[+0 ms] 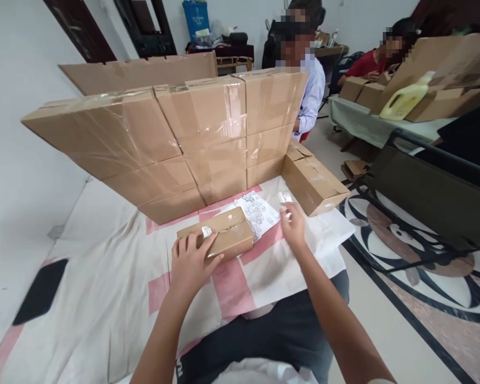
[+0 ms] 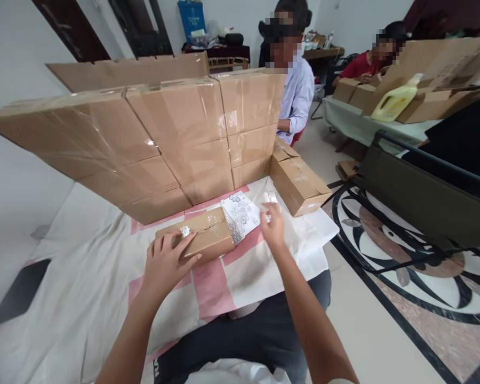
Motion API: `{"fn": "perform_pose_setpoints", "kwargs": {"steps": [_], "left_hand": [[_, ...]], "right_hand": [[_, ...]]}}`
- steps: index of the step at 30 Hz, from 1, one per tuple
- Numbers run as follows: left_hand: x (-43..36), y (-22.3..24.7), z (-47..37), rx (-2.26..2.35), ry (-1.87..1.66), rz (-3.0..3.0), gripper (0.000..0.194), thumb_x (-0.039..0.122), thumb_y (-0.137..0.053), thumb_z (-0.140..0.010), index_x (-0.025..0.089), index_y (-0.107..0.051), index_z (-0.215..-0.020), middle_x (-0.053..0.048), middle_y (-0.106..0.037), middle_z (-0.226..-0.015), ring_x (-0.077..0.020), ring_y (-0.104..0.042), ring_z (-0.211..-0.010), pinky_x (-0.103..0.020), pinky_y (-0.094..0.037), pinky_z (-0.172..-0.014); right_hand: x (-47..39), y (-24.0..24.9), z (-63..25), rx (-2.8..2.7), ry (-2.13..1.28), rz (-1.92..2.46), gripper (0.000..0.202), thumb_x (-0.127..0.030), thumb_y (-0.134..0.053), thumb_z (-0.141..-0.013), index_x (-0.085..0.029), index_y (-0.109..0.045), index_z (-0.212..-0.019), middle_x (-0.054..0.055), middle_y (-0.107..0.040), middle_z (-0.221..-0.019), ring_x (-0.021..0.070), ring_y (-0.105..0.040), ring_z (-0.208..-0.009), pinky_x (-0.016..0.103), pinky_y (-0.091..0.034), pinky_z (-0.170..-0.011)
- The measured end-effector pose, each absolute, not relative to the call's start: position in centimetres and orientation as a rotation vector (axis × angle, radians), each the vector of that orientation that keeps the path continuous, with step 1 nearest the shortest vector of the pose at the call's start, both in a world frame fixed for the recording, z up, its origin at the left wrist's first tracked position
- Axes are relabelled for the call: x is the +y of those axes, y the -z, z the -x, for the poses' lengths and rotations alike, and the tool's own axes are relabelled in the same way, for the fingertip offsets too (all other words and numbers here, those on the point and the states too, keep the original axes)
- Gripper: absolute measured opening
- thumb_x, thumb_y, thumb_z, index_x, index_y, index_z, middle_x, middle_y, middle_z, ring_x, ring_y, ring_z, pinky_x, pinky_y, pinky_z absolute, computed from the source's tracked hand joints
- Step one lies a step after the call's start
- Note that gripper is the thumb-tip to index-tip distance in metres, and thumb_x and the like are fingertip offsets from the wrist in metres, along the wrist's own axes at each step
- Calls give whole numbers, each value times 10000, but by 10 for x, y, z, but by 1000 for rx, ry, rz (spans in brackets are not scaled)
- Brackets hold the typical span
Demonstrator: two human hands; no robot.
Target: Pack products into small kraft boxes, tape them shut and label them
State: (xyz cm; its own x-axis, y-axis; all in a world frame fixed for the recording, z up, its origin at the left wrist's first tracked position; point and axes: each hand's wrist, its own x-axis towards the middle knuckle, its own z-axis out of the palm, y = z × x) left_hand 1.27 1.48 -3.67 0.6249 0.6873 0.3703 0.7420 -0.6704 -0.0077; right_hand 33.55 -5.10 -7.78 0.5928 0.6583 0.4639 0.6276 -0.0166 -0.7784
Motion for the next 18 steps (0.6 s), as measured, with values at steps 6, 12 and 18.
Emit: {"fn": "perform_pose_setpoints", "kwargs": {"steps": [6,12,18], "left_hand": [[13,40,-11,-1163,531,2640,493,548,-635,-915,313,-687,-1345,-147,-629,-1264,-346,-524,-1125,-509,-396,-1040],[14,44,-11,-1113,585,2596,470,553,-595,-931,323,-702,-1327,-145,-654,-1246,-332,-542,-1080,-494,-414,-1007],[14,48,-9,-1092,602,2571,450,513,-591,-933,317,-707,-1321,-147,-671,-1237,-333,-559,-1068,-498,-417,-1001]], "right_hand": [[-53,74,-417,-713,-401,2156,135,-268,-623,-826,-174,-719,-838,80,-728,-885,236,-664,-919,319,-484,-860],[-35,72,-427,-562,-663,2160,108,-250,-683,-799,-173,-609,-780,-25,-546,-558,118,-488,-505,239,-348,-510],[-27,58,-437,-485,-952,2074,164,-195,-668,-829,-165,-561,-708,-77,-411,-449,58,-283,-372,216,-184,-385]]}}
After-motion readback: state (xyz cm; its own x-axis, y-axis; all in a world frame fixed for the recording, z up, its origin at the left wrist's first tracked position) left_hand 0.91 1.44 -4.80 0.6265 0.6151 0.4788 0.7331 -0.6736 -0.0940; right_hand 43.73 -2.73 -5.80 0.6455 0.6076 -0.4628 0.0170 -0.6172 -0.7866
